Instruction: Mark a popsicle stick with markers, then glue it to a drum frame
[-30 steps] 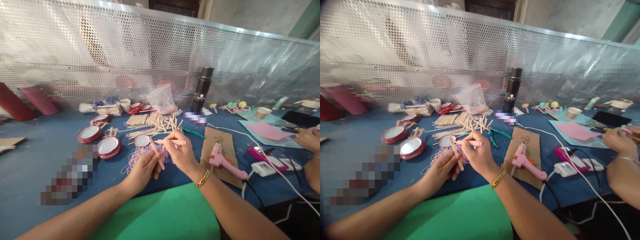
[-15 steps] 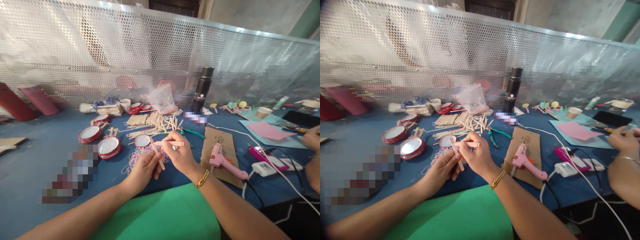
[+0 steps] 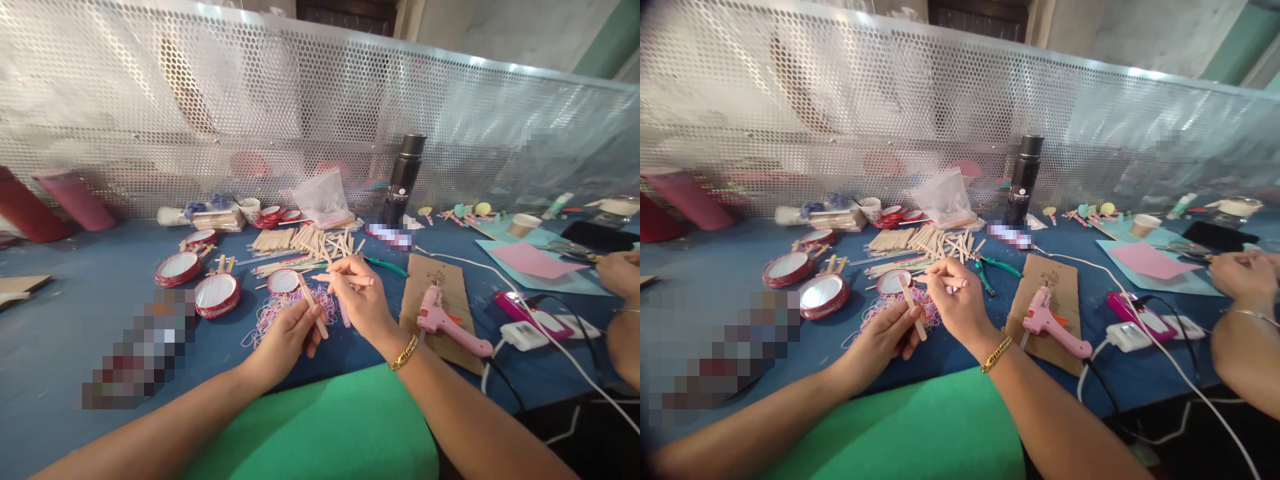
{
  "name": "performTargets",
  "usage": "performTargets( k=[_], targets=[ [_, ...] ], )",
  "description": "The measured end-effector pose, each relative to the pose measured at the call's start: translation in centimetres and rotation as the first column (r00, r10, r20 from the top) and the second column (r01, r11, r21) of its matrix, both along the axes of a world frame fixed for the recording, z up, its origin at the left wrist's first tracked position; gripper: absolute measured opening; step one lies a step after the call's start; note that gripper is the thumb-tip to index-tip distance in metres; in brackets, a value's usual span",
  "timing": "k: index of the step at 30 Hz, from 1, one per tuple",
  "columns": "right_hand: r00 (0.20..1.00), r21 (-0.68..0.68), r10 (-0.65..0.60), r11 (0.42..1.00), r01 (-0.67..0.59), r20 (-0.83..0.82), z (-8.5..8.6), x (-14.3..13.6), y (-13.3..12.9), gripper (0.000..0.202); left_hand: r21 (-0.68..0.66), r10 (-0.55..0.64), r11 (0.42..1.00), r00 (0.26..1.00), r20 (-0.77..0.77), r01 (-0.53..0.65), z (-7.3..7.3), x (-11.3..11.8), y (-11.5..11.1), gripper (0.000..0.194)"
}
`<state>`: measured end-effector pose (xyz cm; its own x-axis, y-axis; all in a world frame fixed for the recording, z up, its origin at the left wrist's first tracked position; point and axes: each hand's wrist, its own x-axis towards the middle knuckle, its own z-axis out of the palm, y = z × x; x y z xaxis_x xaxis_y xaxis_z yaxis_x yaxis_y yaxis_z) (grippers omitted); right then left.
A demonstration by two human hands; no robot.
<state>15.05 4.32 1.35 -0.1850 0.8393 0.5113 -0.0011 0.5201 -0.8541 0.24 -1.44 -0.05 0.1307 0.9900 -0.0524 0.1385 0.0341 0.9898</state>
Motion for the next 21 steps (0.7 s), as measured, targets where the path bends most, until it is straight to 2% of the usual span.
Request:
performTargets(
  k=[4, 8, 13, 21],
  targets=[
    [0.990, -0.087, 0.095, 0.991, -0.104, -0.106, -0.07, -0.03, 0.20, 0.014, -0.018, -0.008, 1.000, 1.000, 0.014, 0.008, -0.20, -0.12, 0.11, 0.041],
    [0.987, -0.141, 0.080, 0.985, -0.100, -0.141, -0.29, -0.21, 0.27, 0.010, -0.034, -0.019, 0.999, 1.000, 0.023, 0.020, -0.35, -0.19, 0.13, 0.041],
    [0.996, -0.060, 0.059, 0.996, -0.063, -0.070, -0.21, -0.15, 0.24, 0.026, -0.031, -0.031, 0.999, 0.999, 0.026, 0.032, -0.27, -0.12, 0.01, 0.040],
    [0.999, -0.031, 0.010, 0.999, -0.011, -0.040, -0.48, -0.38, 0.55, 0.022, -0.018, -0.028, 0.999, 1.000, -0.008, 0.028, -0.52, -0.26, 0.01, 0.041]
  ],
)
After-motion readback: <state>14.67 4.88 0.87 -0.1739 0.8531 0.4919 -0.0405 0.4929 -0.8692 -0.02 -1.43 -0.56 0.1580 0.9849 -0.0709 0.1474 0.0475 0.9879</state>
